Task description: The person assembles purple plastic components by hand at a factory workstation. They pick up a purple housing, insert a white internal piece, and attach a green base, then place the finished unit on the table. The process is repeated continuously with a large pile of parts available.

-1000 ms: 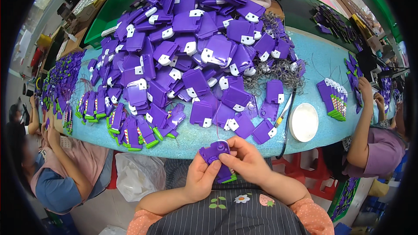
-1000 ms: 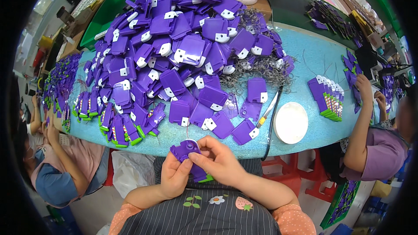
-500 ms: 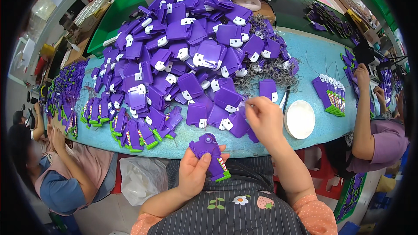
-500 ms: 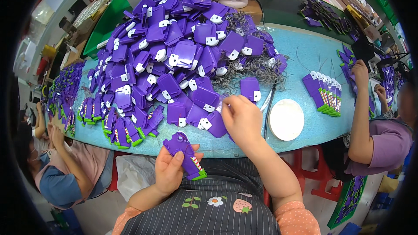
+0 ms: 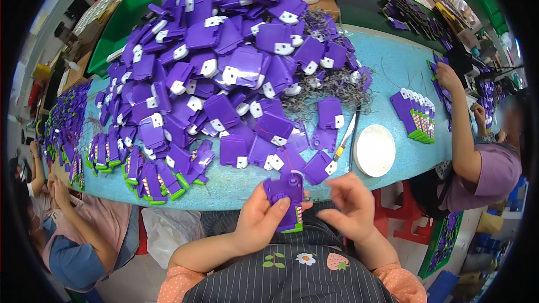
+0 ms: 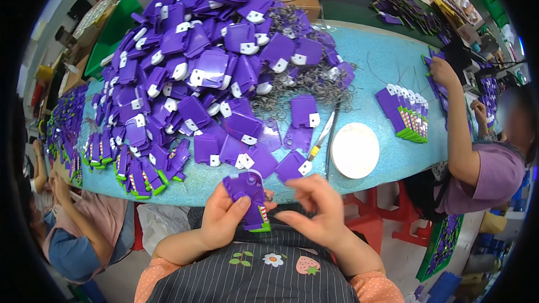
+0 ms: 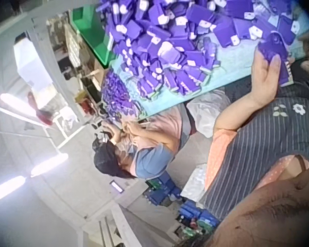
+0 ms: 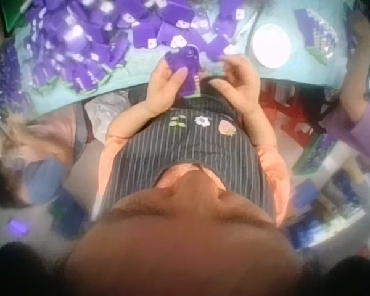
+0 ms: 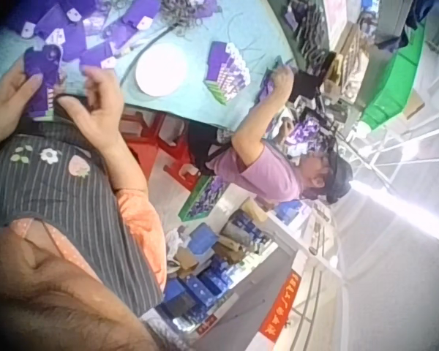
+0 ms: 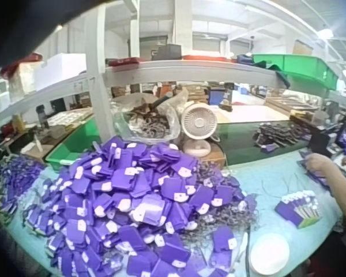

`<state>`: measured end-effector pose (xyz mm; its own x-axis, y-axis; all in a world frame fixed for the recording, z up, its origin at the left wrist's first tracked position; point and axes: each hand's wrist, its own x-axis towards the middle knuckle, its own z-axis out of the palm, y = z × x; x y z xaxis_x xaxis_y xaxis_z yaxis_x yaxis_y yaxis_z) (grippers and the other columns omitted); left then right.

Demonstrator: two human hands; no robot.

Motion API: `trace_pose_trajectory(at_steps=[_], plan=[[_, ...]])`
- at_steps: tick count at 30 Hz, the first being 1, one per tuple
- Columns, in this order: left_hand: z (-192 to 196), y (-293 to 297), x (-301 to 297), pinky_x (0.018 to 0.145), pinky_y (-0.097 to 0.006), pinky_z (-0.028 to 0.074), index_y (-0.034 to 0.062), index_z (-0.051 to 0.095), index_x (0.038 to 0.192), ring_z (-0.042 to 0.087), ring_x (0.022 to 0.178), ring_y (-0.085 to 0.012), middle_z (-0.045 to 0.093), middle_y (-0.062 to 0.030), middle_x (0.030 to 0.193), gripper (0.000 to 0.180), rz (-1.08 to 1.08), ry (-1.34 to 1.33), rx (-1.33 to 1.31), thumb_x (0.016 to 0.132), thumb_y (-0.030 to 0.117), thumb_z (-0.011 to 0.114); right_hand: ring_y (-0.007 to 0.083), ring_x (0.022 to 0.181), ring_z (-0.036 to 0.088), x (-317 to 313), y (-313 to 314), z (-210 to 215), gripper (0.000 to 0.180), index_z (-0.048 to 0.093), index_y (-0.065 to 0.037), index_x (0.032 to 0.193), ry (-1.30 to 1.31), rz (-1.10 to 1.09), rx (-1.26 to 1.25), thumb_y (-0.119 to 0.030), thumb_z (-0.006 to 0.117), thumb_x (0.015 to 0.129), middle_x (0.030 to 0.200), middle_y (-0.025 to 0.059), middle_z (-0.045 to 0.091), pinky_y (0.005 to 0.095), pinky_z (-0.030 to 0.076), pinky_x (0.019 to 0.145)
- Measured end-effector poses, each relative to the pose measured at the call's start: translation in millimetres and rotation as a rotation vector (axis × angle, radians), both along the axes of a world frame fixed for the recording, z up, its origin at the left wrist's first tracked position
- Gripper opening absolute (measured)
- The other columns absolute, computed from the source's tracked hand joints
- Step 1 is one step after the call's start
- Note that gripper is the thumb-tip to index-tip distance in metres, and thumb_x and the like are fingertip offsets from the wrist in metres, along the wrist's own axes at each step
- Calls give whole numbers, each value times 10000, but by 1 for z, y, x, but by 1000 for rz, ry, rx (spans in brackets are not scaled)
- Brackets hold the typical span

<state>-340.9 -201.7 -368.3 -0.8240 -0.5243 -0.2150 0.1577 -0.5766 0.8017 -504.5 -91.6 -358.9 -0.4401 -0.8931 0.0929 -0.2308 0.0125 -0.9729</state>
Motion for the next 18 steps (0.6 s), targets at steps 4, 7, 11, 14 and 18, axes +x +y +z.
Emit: trace_pose_trajectory(at_steps=[4, 7, 11, 14, 18], plan=[[-11, 6, 7, 890, -373, 481, -45, 312, 1232, 598, 1018, -261, 537, -224, 1165, 300, -199, -84, -625, 942, 14, 360, 142, 584, 541, 2, 6, 3, 106, 607, -20, 830, 165, 70, 9, 3, 669, 748, 755, 83, 566, 264, 420, 505], [-2, 10, 4, 893, -346, 468, -57, 350, 1209, 594, 1026, -252, 547, -197, 1156, 285, -126, -61, -337, 938, 19, 397, 173, 585, 544, -20, 22, 11, 62, 598, -10, 786, 444, -51, -65, 43, 616, 757, 707, 83, 570, 277, 428, 515], [1, 7, 4, 887, -373, 479, -30, 356, 1228, 593, 1032, -290, 551, -213, 1142, 298, -118, -28, 18, 945, 41, 417, 112, 547, 489, -60, 44, 3, 30, 591, 14, 783, 463, -520, 119, 30, 612, 771, 681, 67, 561, 238, 372, 504], [5, 8, 2, 889, -388, 483, -18, 353, 1239, 589, 1040, -307, 547, -221, 1155, 308, -141, -47, 125, 946, 49, 421, 84, 537, 453, -69, 38, -5, 33, 588, 19, 787, 544, -452, 183, 23, 620, 780, 677, 50, 555, 229, 341, 486], [6, 6, 6, 913, -396, 466, -17, 350, 1246, 576, 1061, -298, 535, -207, 1179, 313, -161, -66, 143, 942, 31, 411, 49, 553, 432, -69, 41, -12, 37, 583, 20, 790, 340, -514, 75, 12, 609, 814, 674, 16, 545, 214, 321, 484]])
